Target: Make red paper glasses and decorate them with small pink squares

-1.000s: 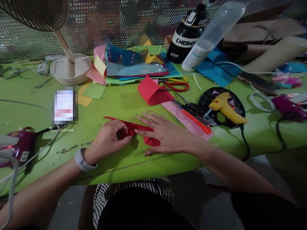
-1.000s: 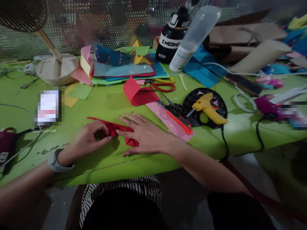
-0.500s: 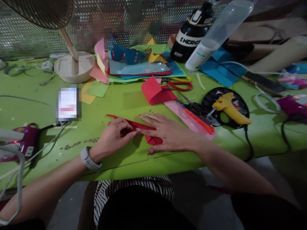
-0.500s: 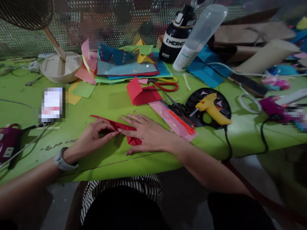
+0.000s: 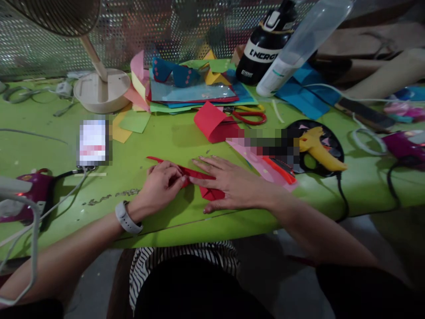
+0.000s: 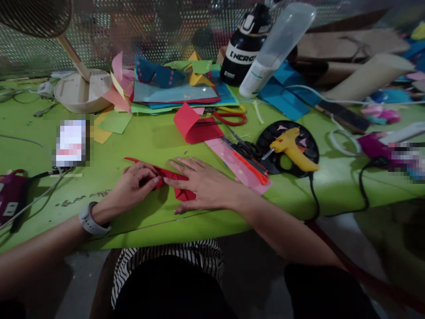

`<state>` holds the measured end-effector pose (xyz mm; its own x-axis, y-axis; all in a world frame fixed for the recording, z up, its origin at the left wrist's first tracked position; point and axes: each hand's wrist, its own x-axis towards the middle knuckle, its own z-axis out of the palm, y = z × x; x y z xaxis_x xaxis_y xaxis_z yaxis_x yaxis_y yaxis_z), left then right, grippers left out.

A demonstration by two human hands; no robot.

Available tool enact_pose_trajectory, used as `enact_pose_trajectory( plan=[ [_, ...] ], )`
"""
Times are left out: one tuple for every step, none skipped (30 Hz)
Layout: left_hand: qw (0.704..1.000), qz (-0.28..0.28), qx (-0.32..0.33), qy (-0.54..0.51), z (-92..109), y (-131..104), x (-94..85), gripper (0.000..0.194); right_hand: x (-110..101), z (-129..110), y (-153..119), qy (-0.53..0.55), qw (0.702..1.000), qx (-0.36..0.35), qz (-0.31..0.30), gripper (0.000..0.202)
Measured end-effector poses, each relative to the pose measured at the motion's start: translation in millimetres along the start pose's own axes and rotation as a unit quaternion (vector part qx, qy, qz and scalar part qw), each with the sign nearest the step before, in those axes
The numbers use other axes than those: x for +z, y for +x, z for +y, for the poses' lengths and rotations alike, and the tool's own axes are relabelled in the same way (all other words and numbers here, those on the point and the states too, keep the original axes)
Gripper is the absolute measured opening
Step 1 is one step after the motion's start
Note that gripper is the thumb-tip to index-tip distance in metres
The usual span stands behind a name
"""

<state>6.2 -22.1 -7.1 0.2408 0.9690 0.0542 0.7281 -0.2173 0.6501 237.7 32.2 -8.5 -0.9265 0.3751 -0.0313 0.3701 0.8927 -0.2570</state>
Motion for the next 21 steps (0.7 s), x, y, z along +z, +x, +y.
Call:
enact_pose_trajectory(
  plan=[
    [1.000, -0.002, 0.005, 0.007, -0.4, 0.0, -0.3, 0.021, -0.2, -0.2, 0.1, 0.000, 1.000, 0.000, -0.001, 0.081],
    [1.000, -0.006, 0.010, 0.012, -0.9, -0.1, -0.7, 0.021, -0.3, -0.4, 0.1, 0.000, 1.000, 0.000, -0.002, 0.081],
    [1.000, -0.009, 0.017, 0.015, -1.6, -0.2, -1.4, 0.022, -0.3, -0.6, 0.1, 0.000, 1.000, 0.001, -0.004, 0.081],
    [0.999, -0.010, 0.027, 0.017, -2.5, -0.4, -2.2, 0.022, -0.1, -0.6, 0.1, 0.000, 1.000, 0.003, -0.005, 0.081],
    [0.999, -0.010, 0.038, 0.018, -3.6, -0.7, -3.4, 0.021, 0.2, -0.4, 0.1, 0.000, 1.000, 0.004, -0.004, 0.081],
    [0.999, -0.011, 0.047, 0.019, -4.7, -1.2, -4.9, 0.019, 0.6, -0.1, 0.2, 0.001, 1.000, 0.005, -0.003, 0.081],
    [0.998, -0.014, 0.056, 0.017, -5.8, -1.7, -6.7, 0.016, 1.0, 0.3, 0.3, 0.002, 1.000, 0.005, -0.002, 0.081],
    [0.998, -0.024, 0.064, 0.014, -6.8, -2.3, -8.9, 0.013, 1.3, 0.8, 0.4, 0.004, 1.000, 0.004, -0.001, 0.081],
    [0.997, -0.036, 0.072, 0.009, -7.3, -2.9, -11.3, 0.013, 1.5, 1.4, 0.7, 0.005, 1.000, 0.001, -0.001, 0.080],
    [0.996, -0.050, 0.080, 0.003, -7.5, -3.4, -13.8, 0.015, 1.5, 2.0, 0.9, 0.006, 1.000, -0.003, -0.003, 0.080],
    [0.994, -0.063, 0.087, -0.002, -7.2, -3.8, -16.3, 0.018, 1.4, 2.5, 1.3, 0.006, 1.000, -0.006, -0.004, 0.079],
    [0.993, -0.073, 0.096, -0.006, -6.6, -4.1, -18.5, 0.019, 1.2, 2.8, 1.6, 0.007, 1.000, -0.009, -0.005, 0.078],
    [0.991, -0.080, 0.106, -0.006, -5.8, -4.2, -20.2, 0.019, 0.9, 3.0, 1.9, 0.007, 1.000, -0.011, -0.006, 0.077],
    [0.990, -0.081, 0.117, -0.001, -4.9, -4.2, -21.3, 0.019, 0.5, 3.1, 2.1, 0.007, 1.000, -0.012, -0.007, 0.077],
    [0.989, -0.079, 0.128, 0.007, -4.2, -4.1, -21.8, 0.018, 0.1, 3.0, 2.4, 0.008, 1.000, -0.013, -0.007, 0.076],
    [0.987, -0.075, 0.138, 0.016, -3.9, -4.1, -21.7, 0.018, -0.3, 2.8, 2.5, 0.009, 1.000, -0.013, -0.008, 0.076],
    [0.986, -0.070, 0.150, 0.026, -4.0, -4.0, -21.0, 0.018, -0.7, 2.5, 2.7, 0.009, 1.000, -0.013, -0.009, 0.075],
    [0.984, -0.065, 0.162, 0.034, -4.6, -4.1, -19.9, 0.019, -1.0, 2.3, 2.8, 0.008, 1.000, -0.014, -0.010, 0.075],
    [0.982, -0.061, 0.175, 0.041, -5.5, -4.4, -18.7, 0.019, -1.3, 2.1, 2.9, 0.008, 1.000, -0.014, -0.011, 0.075],
    [0.979, -0.056, 0.190, 0.047, -6.7, -4.8, -17.5, 0.020, -1.5, 2.1, 2.9, 0.008, 1.000, -0.014, -0.013, 0.075],
    [0.976, -0.052, 0.206, 0.056, -7.7, -5.5, -16.6, 0.021, -1.7, 2.1, 3.0, 0.008, 1.000, -0.013, -0.015, 0.075]
  ],
)
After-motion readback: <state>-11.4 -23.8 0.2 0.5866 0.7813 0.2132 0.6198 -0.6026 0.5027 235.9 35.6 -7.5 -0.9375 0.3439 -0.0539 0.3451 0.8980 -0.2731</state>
